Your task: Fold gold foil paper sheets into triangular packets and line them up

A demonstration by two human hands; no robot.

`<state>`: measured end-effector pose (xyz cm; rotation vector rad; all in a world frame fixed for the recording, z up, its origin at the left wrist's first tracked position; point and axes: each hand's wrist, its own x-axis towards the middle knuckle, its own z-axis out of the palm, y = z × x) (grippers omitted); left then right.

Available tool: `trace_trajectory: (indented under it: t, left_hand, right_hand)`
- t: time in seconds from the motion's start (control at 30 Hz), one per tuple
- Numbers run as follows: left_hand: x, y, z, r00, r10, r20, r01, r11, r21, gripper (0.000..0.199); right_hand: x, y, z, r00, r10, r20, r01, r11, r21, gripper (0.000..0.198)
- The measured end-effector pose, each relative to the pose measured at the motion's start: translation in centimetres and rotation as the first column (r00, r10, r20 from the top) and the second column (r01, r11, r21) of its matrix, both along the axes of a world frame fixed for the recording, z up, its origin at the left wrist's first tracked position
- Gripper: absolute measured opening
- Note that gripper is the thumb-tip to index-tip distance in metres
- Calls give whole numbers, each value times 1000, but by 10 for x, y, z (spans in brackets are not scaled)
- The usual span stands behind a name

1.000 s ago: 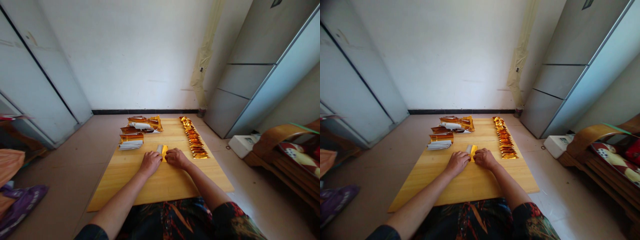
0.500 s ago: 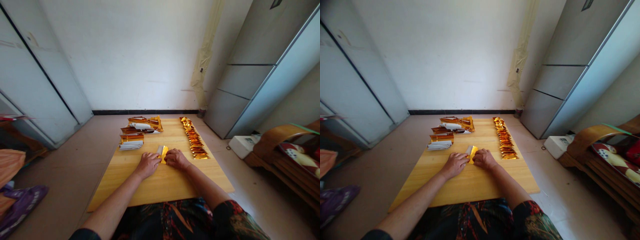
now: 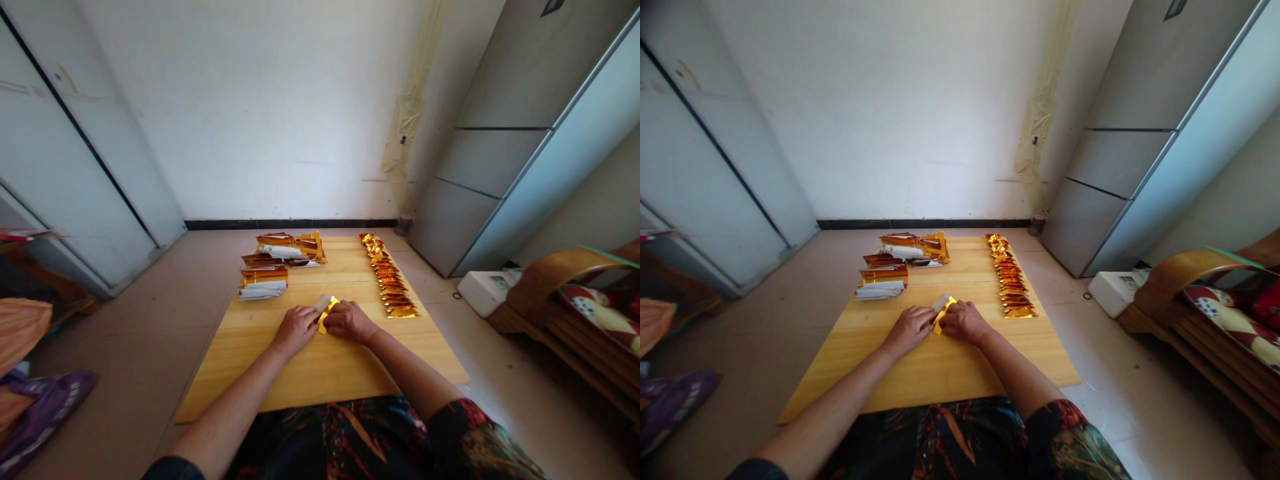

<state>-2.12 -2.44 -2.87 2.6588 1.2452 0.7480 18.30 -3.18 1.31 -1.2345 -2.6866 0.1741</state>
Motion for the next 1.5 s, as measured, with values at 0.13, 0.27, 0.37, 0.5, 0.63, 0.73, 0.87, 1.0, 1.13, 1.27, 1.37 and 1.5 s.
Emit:
trace_trajectory:
  t: [0.13, 0.27, 0.37, 0.5, 0.63, 0.73, 0.87, 1.0, 1.13, 1.27, 1.37, 1.5]
  left_hand:
    - [-2, 0, 1, 997, -37, -66, 39, 999, 35, 24]
    - [-6, 2, 7, 986, -119, -116, 124, 992, 36, 25]
    - [-10, 3, 7, 978, -155, -139, 160, 987, 28, 26]
    - [-18, 4, 4, 974, -173, -146, 175, 985, 3, 33]
    - [-25, 7, 3, 962, -232, -143, 229, 973, -39, 38]
    - [-29, 11, 3, 953, -269, -143, 260, 962, -79, 41]
    - [-32, 16, 0, 946, -297, -129, 287, 954, -88, 42]
    - [-33, 16, 0, 938, -320, -133, 314, 947, -63, 43]
    - [-32, 12, 3, 936, -310, -164, 309, 950, -34, 42]
    - [-28, 10, 8, 933, -300, -199, 307, 952, 6, 39]
    - [-24, 11, 11, 931, -292, -219, 305, 952, 26, 35]
    - [-21, 12, 12, 936, -287, -203, 295, 955, 12, 33]
  right_hand:
    - [1, 2, -5, 1000, -1, -3, 1, 1000, 18, 16]
    - [3, 5, -11, 999, 15, -32, -14, 999, 47, 15]
    - [3, 5, -15, 999, 10, -48, -7, 998, 60, 15]
    - [5, 5, -18, 998, 14, -60, -10, 998, 58, 16]
    - [6, 5, -17, 998, 20, -67, -18, 999, 38, 17]
    - [6, 4, -14, 998, 16, -60, -15, 1000, 23, 18]
    - [5, 3, -10, 999, 9, -41, -9, 1000, 8, 18]
    - [5, 4, -10, 999, 15, -49, -15, 1000, 2, 19]
    - [4, 4, -10, 999, 9, -43, -9, 1000, 7, 18]
    - [2, 1, -8, 1000, -1, -26, 1, 1000, 14, 18]
    - [1, 0, -7, 1000, -20, 0, 20, 1000, 15, 18]
    - [0, 0, -4, 999, -38, 6, 38, 999, -20, 17]
